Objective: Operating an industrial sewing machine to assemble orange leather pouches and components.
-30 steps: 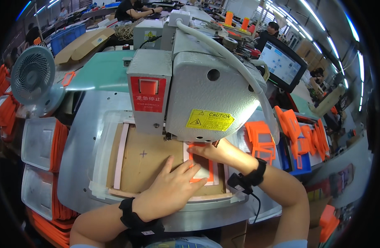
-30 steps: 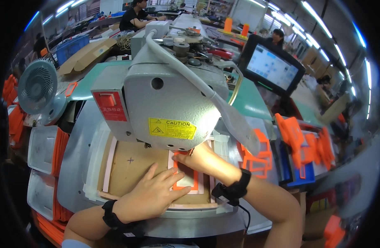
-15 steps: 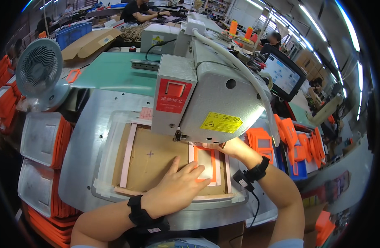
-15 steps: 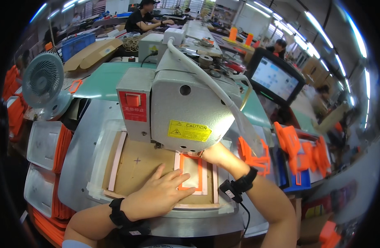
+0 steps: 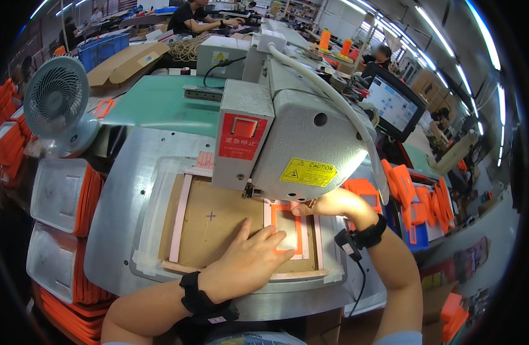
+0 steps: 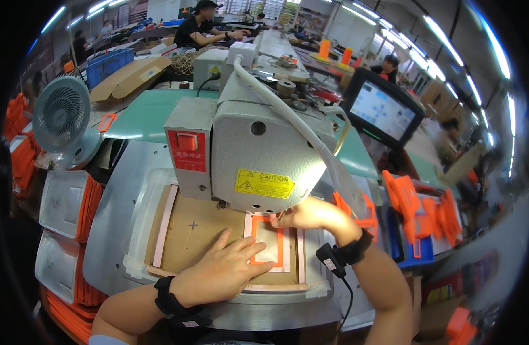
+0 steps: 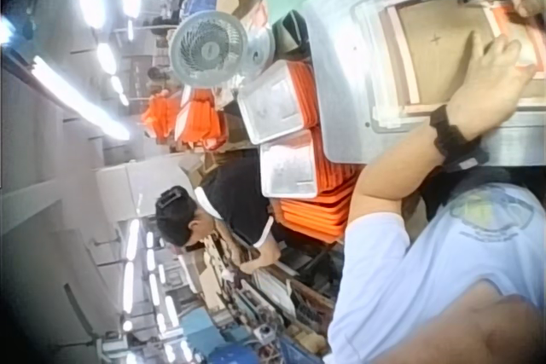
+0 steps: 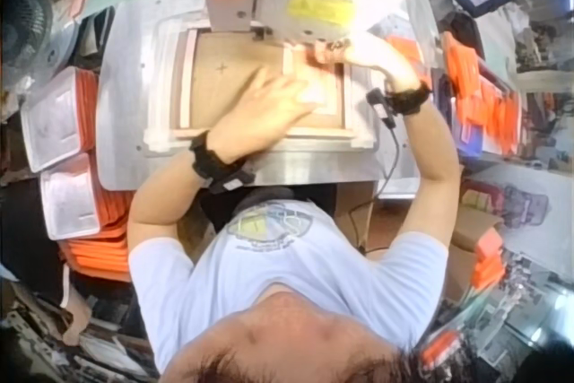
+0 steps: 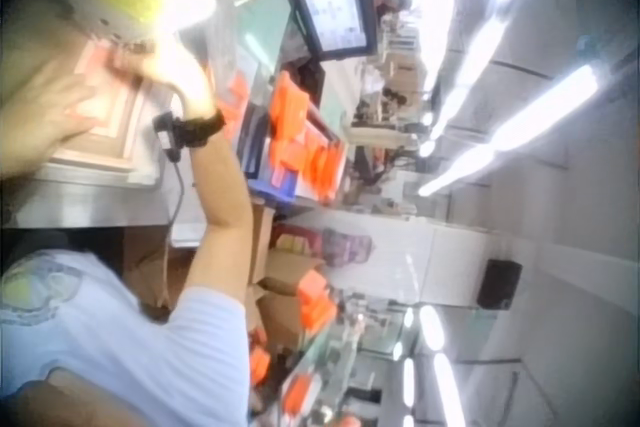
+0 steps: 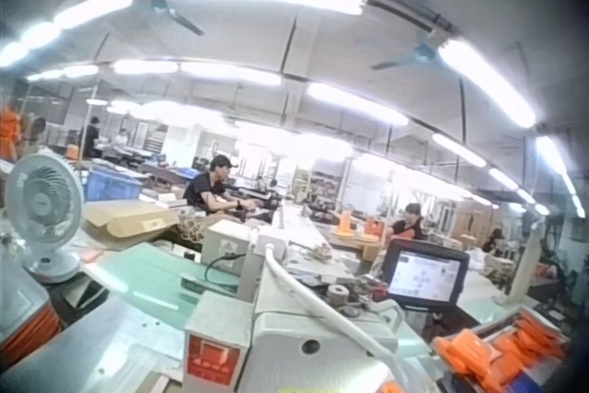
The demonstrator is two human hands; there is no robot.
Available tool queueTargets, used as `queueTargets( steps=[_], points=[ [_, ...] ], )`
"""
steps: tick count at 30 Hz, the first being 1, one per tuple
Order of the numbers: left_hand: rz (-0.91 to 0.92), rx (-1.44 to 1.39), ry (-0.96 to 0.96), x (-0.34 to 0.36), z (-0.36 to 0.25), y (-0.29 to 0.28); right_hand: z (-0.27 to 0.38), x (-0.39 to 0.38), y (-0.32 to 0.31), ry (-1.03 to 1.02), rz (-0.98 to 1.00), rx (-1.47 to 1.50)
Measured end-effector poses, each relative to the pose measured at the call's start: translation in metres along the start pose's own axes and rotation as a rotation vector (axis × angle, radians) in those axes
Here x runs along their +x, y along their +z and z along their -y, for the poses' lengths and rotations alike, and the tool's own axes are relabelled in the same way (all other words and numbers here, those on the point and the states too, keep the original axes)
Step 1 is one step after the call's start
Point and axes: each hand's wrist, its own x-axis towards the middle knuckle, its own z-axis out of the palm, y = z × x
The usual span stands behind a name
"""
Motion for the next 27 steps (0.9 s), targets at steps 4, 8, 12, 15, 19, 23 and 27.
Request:
queueTargets(
  steps=[4,8,12,15,19,23,27],
  points=[
    [-0.001,-0.009,-0.002,0.001,0.0,0.0,-0.008,-0.005,0.004,0.063,-0.13,0.179],
    [0.007,-0.032,-0.003,0.001,-0.001,-0.002,0.006,-0.013,0.001,0.162,-0.144,0.216],
    [-0.056,-0.024,0.032,-0.001,0.003,0.001,0.0,-0.028,0.023,-0.096,-0.128,-0.491],
    [0.011,-0.124,-0.046,0.004,0.013,-0.013,0.024,-0.046,0.057,-0.035,-0.183,-0.519],
    [-0.268,-0.275,-0.105,0.007,0.008,-0.027,0.047,-0.068,0.083,-0.166,-0.255,-0.211],
    [-0.042,-0.091,-0.102,0.002,0.025,-0.026,0.03,-0.063,0.061,-0.287,-0.142,-0.144],
    [-0.119,0.145,-0.365,-0.024,0.063,-0.044,-0.015,-0.061,0.037,-0.343,-0.363,-0.523]
  ],
)
